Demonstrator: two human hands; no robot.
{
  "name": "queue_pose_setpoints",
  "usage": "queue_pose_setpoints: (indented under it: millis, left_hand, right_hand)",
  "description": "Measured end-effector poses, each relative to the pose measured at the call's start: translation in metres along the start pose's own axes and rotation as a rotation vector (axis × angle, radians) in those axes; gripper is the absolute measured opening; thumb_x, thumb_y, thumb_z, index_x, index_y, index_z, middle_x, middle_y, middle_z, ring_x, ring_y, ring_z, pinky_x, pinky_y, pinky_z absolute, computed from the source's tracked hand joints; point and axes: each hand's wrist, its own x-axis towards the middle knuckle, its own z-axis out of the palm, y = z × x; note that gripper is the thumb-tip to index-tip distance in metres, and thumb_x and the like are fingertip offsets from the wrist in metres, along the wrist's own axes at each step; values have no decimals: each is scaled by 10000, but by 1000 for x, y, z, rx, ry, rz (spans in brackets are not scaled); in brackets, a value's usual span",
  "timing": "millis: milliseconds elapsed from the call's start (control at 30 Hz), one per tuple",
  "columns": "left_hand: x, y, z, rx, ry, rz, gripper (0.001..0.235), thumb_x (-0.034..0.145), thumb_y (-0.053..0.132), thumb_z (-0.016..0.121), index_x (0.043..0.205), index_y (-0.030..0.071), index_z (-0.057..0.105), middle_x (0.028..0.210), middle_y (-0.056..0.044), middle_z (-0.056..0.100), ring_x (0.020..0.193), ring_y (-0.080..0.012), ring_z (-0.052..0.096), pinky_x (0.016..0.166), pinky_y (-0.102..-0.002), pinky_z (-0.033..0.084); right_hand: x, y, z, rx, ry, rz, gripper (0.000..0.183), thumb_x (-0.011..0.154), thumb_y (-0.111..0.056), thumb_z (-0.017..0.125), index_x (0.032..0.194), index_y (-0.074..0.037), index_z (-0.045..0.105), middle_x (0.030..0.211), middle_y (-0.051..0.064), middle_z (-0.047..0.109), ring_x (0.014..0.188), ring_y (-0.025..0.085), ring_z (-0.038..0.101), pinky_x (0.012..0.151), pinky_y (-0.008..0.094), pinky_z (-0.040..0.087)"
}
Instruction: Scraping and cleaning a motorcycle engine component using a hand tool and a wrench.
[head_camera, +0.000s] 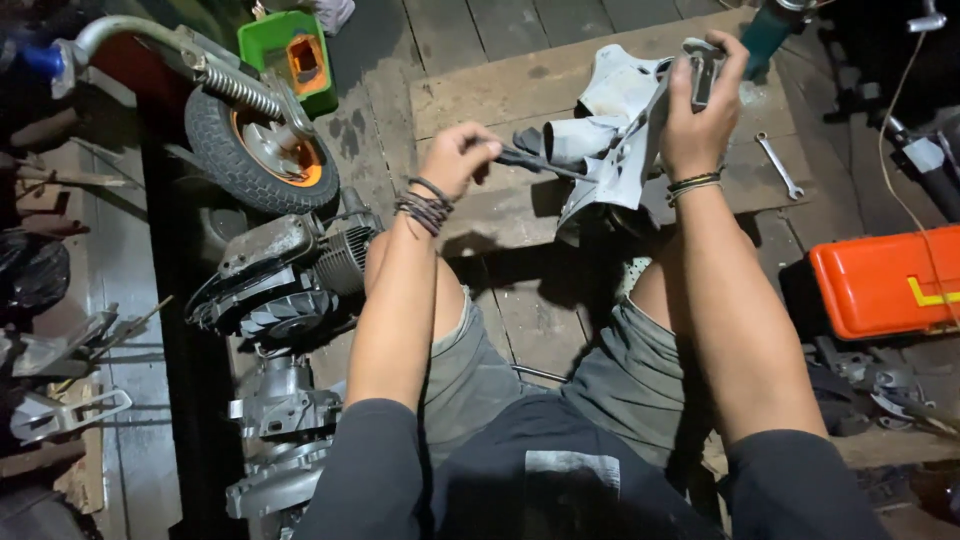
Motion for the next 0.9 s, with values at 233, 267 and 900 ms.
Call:
queue_pose_setpoints:
  millis: [233, 267, 900]
  left_hand:
    - [3, -5, 22, -63, -51, -40, 64, 920, 46, 644, 946, -7, 667, 694, -52, 615, 559, -126, 569, 530, -250, 515]
    - [5, -6, 23, -84, -47, -44, 68, 926, 51, 643, 953, -6, 667, 695, -50, 613, 559, -125, 568, 525, -248, 512]
    - [18, -12, 35, -35, -99, -174, 88, 936, 97, 640, 877, 31, 641, 623, -44, 593, 487, -113, 529, 459, -223, 445]
  right_hand:
    - [-1, 4, 1, -28, 12, 18, 291, 1117, -172, 549, 1373, -100, 432, 1051, 175, 709, 830, 284, 710, 704, 389, 543]
    - [-1, 6, 1, -22, 2, 32, 304, 1115, -180, 548, 1384, -110, 424, 1040, 167, 718, 812, 273, 715, 675, 377, 545]
    - [4, -9, -6, -50, -41, 137, 369, 1045, -191, 607, 1367, -95, 452, 1087, 160, 709, 873, 295, 697, 761, 404, 538]
